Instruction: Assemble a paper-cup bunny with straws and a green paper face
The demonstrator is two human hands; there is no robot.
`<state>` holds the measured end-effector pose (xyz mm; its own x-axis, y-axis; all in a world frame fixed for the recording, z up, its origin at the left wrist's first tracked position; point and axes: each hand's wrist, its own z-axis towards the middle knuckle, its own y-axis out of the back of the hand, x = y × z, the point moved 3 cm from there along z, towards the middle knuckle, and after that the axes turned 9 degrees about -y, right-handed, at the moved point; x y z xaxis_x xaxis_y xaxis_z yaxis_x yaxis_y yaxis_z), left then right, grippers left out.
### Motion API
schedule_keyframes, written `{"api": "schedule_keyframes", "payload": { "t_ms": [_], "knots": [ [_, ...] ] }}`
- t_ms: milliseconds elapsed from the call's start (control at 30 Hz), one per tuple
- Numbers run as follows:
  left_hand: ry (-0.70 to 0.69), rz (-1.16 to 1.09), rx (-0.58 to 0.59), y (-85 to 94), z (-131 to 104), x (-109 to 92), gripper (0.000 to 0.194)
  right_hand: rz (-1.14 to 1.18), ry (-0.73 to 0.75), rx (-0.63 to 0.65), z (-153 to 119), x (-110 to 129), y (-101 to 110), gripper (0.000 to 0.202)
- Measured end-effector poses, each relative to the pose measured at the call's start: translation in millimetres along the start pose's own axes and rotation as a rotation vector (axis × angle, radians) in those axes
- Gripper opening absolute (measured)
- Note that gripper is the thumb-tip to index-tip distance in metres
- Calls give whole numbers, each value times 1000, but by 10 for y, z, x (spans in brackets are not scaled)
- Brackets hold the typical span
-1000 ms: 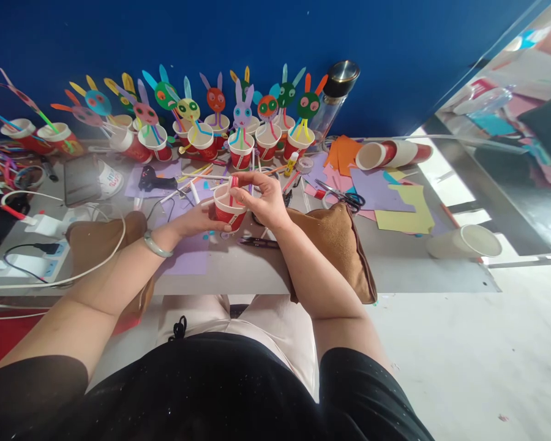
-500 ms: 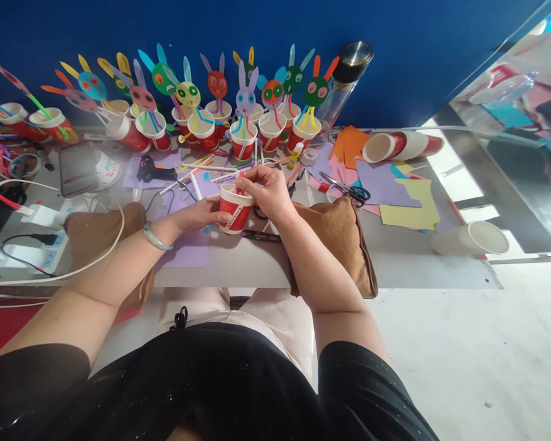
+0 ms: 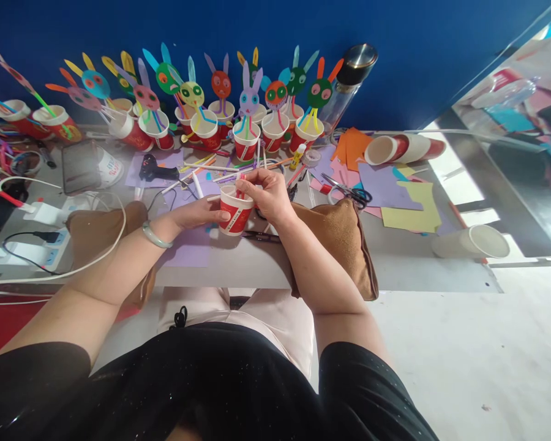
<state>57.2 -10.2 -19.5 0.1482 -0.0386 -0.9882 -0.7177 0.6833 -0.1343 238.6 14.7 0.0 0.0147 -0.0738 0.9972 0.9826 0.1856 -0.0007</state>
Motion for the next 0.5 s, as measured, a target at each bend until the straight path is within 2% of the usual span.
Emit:
{"api": "schedule_keyframes", "payload": {
  "t_ms": [200, 367, 500],
  "knots": [
    [-20, -38, 21, 170, -80, -163, 88, 25, -16, -9, -27, 33, -10, 52],
    [-45, -50, -124, 319, -102, -155, 79, -17, -2, 35, -41, 24, -38, 48],
    [-70, 5, -239, 291, -54, -115, 66, -76, 0, 99, -77, 24, -127, 44]
  ]
}}
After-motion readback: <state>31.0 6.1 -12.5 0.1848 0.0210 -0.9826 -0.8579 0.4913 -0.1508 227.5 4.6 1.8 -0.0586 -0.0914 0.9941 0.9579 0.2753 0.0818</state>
